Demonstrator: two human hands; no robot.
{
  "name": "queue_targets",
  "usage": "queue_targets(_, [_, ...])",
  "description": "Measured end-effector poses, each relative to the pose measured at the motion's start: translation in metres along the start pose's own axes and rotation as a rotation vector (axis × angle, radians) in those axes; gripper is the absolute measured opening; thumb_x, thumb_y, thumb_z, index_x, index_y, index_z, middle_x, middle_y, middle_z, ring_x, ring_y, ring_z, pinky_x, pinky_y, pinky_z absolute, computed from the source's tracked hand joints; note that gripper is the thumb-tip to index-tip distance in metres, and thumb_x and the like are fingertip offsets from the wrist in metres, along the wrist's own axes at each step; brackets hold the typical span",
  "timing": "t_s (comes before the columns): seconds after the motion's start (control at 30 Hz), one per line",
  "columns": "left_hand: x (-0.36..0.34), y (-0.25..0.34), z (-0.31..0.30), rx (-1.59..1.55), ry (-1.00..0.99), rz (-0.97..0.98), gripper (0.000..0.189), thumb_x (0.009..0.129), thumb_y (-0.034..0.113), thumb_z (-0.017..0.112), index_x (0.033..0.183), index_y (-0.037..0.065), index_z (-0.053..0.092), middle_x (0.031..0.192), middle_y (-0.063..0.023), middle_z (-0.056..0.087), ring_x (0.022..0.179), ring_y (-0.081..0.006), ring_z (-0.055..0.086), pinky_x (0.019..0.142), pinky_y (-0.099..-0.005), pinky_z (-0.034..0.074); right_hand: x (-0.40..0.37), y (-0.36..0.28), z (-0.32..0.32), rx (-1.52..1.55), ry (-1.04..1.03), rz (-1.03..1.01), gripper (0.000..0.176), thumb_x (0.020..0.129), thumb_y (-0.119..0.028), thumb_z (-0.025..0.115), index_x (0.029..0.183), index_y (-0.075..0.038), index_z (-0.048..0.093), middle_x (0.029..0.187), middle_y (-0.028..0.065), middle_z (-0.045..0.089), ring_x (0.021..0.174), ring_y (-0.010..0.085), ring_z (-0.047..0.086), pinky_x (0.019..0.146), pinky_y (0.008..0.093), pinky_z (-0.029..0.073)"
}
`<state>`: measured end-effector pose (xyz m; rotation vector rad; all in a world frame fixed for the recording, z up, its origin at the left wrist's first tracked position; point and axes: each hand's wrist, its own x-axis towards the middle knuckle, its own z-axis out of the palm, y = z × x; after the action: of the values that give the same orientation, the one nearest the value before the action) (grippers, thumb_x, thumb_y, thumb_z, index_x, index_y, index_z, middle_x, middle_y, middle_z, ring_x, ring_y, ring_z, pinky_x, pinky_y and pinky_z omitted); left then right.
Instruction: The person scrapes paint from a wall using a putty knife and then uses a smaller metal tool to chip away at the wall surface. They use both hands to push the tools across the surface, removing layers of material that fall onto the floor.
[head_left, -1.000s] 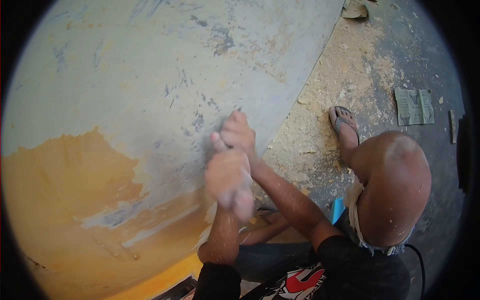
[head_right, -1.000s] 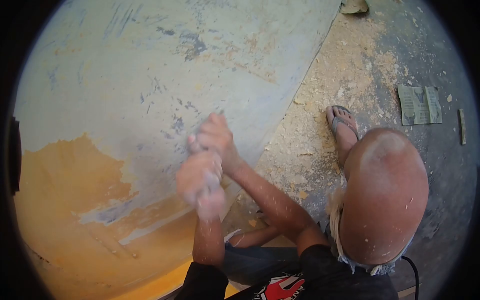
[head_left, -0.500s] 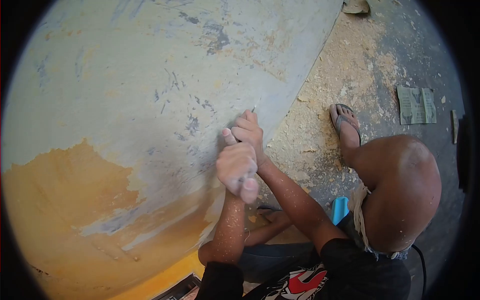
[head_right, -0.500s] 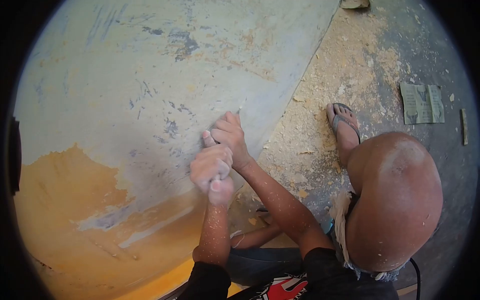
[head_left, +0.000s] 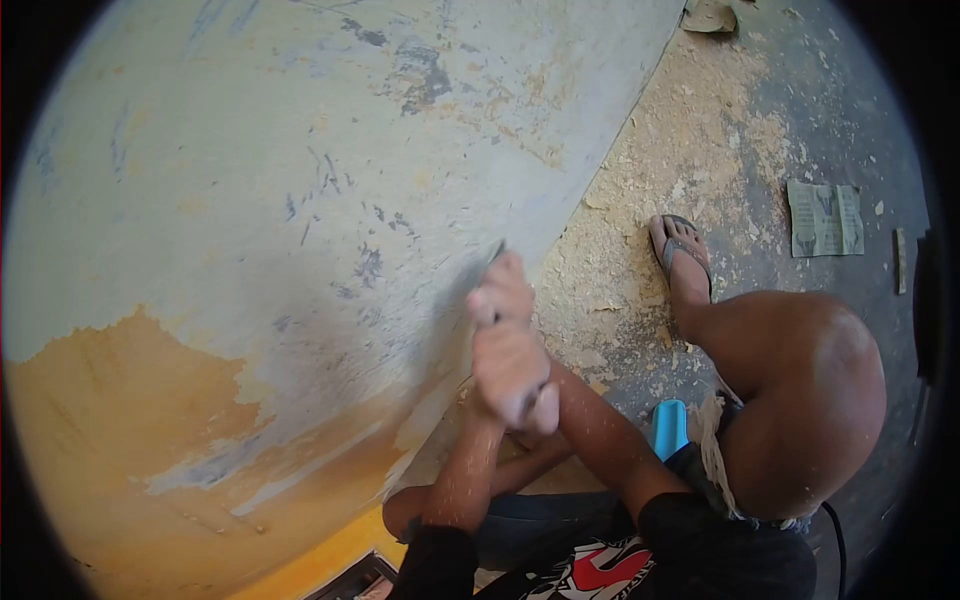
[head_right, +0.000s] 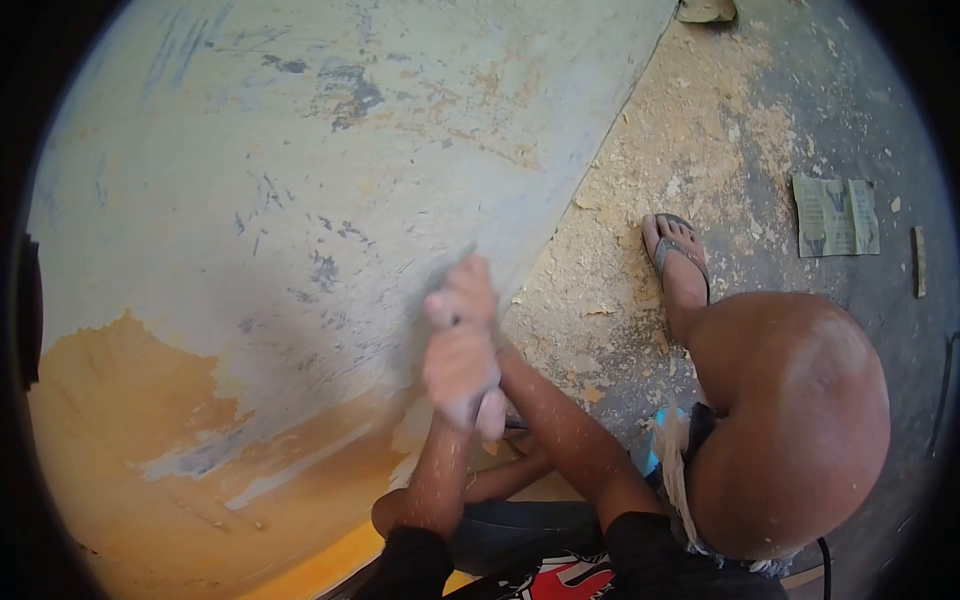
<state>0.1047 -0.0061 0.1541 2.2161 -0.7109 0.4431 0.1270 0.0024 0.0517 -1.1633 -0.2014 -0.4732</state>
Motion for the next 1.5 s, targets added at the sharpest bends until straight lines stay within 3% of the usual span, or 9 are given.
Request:
queue_targets(0.03, [-0.006,0.018,-0.009,-0.004,0.015,0.019,0.031,0.082,0.016,0.054,0.056,0.004,0.043,0.052,-0.0061,0.043,0.044,-0.0207,0.044,0.044,-0.0334,0.034,0.009,-0.018,0.003,0.06,-0.041,-0.163,0.029,0.081,-0.016,0.07,0.067,-0.013,0.044,0.072,0.005,0.038,0.071,0.0258,0.041,0.067,0.0421,0.034])
queue_targets(0.1, [-0.017,0.048,-0.038,0.104,0.07,-0.007,0.047,0.096,0.027,0.047,0.056,0.003,0.042,0.051,-0.0072,0.047,0.043,-0.022,0.049,0.049,-0.0357,0.047,0.013,-0.049,0.017,0.126,-0.211,-0.225,0.027,0.081,-0.017,0.07,0.069,-0.013,0.046,0.072,0.0042,0.039,0.072,0.0253,0.043,0.066,0.042,0.035])
queue_targets(0.2, [-0.027,0.045,-0.063,-0.004,0.053,0.02,0.054,0.1,0.035,0.046,0.055,0.004,0.04,0.051,-0.0062,0.048,0.044,-0.023,0.049,0.052,-0.036,0.051,0.01,-0.053,0.028,0.083,-0.269,-0.27,0.028,0.081,-0.019,0.07,0.069,-0.012,0.046,0.073,0.0039,0.039,0.072,0.0253,0.043,0.066,0.0418,0.035])
queue_targets(0.33, [-0.041,-0.011,-0.04,-0.016,0.116,-0.145,0.052,0.092,0.031,0.061,0.054,0.005,0.037,0.051,-0.0037,0.038,0.042,-0.0207,0.04,0.043,-0.0332,0.032,-0.019,-0.012,0.025,-0.118,-0.186,-0.179,0.027,0.079,-0.019,0.07,0.068,-0.011,0.046,0.073,0.0039,0.04,0.072,0.0247,0.044,0.066,0.0411,0.035])
queue_targets(0.43, [-0.028,0.015,-0.028,-0.048,0.025,0.047,0.043,0.089,0.023,0.054,0.055,0.004,0.038,0.049,-0.0061,0.04,0.042,-0.0223,0.044,0.044,-0.0337,0.036,-0.014,-0.01,0.016,-0.096,-0.112,-0.153,0.027,0.078,-0.018,0.069,0.066,-0.011,0.046,0.073,0.0041,0.04,0.071,0.0247,0.043,0.067,0.0406,0.034])
queue_targets(0.7, [-0.034,0.034,-0.06,-0.004,0.139,-0.024,0.052,0.096,0.036,0.048,0.055,0.006,0.037,0.05,-0.0066,0.043,0.043,-0.0217,0.044,0.051,-0.035,0.047,-0.003,-0.06,0.042,-0.003,-0.129,-0.134,0.034,0.086,-0.017,0.068,0.063,-0.01,0.044,0.07,0.0037,0.039,0.069,0.0253,0.042,0.069,0.0398,0.034])
queue_targets(0.8, [-0.031,0.036,-0.061,0.016,0.225,0.06,0.048,0.094,0.032,0.047,0.055,0.006,0.036,0.051,-0.0076,0.043,0.044,-0.0221,0.045,0.052,-0.0351,0.047,-0.001,-0.05,0.043,0.004,-0.101,-0.115,0.038,0.089,-0.018,0.067,0.06,-0.009,0.044,0.068,0.0043,0.04,0.068,0.0255,0.04,0.068,0.0398,0.034])
queue_targets(1.3, [-0.051,0.033,-0.066,0.126,0.13,-0.154,0.036,0.087,0.019,0.053,0.057,0.004,0.04,0.054,-0.0077,0.045,0.046,-0.0218,0.045,0.051,-0.0331,0.042,-0.037,-0.038,0.051,0.013,-0.123,-0.127,0.04,0.091,-0.015,0.065,0.06,-0.01,0.04,0.064,0.0035,0.035,0.063,0.0244,0.036,0.063,0.0402,0.03])
queue_targets(1.5, [-0.045,0.047,-0.058,0.069,-0.011,0.002,0.033,0.084,0.019,0.051,0.057,0.004,0.04,0.055,-0.0063,0.041,0.045,-0.0227,0.044,0.046,-0.0341,0.035,-0.023,-0.055,0.041,0.181,-0.188,-0.169,0.04,0.09,-0.016,0.068,0.062,-0.01,0.041,0.069,0.0046,0.039,0.067,0.0268,0.04,0.066,0.0419,0.032])
